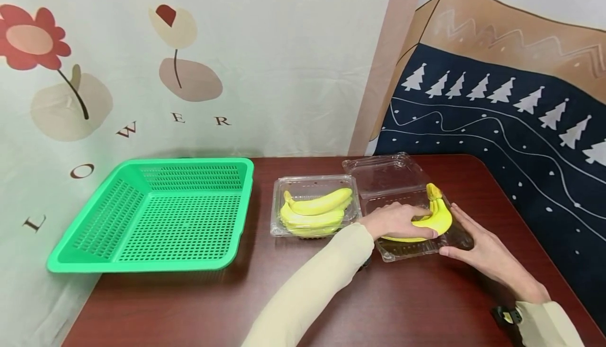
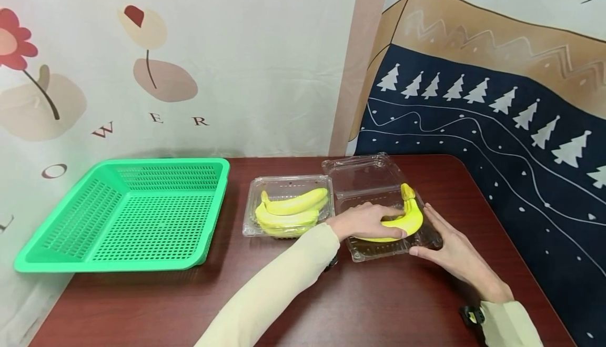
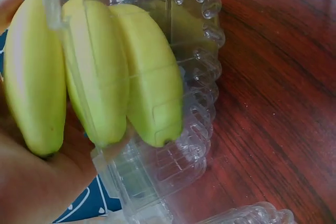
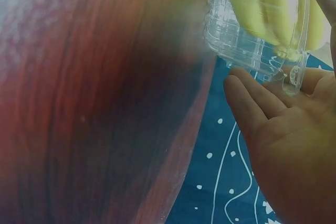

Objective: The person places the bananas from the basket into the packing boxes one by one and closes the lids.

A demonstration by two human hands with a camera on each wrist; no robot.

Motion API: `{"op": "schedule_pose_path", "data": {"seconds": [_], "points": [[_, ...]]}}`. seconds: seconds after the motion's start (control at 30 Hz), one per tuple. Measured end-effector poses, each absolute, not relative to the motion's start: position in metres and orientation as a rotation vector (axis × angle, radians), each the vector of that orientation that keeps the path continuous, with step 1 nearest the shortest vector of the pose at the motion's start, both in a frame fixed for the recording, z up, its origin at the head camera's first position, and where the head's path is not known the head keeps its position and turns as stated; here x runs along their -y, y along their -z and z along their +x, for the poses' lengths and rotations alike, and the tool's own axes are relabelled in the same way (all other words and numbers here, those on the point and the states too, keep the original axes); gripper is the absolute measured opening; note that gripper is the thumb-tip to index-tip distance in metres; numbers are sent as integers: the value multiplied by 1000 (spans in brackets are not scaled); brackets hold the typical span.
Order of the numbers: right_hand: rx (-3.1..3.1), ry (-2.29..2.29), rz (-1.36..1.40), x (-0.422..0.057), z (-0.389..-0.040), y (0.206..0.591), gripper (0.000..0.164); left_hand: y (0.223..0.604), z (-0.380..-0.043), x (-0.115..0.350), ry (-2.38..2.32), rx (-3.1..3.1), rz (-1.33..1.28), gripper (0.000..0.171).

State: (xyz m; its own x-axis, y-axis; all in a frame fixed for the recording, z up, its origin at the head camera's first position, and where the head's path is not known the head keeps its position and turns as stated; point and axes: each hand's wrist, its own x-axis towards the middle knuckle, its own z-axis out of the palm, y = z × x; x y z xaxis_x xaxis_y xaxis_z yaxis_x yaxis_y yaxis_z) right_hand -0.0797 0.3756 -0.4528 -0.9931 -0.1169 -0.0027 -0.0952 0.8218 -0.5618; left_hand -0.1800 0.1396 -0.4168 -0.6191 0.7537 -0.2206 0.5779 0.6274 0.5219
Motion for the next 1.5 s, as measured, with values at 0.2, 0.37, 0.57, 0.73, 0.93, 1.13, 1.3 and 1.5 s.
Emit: {"op": "schedule_pose_path", "data": {"seconds": [0.2,0.37,0.57,0.73,0.93,1.13,1.3,1.5], "points": [[-2985,933,-190,-376,-79,454,109,416,-177,-140,-571,-2527,1061,59],[-2991,917,-186,-376,-79,455,109,418,-170,-138,-566,-2742,1099,52],[-3016,879,-222,-377,-78,454,108,422,-162,-137,-522,-2879,1206,44],[-3015,879,-235,-379,-78,455,107,423,-157,-136,-549,-2829,1247,44],[-3032,883,-223,-376,-73,456,105,426,-154,-135,-493,-2903,1249,45],[-3055,873,-219,-374,-67,457,104,432,-149,-131,-482,-2958,1217,53],[-3054,847,-196,-374,-65,456,102,434,-146,-126,-538,-2964,1214,54],[-3036,812,-156,-374,-64,454,99,437,-144,-118,-640,-2968,1159,52]]}}
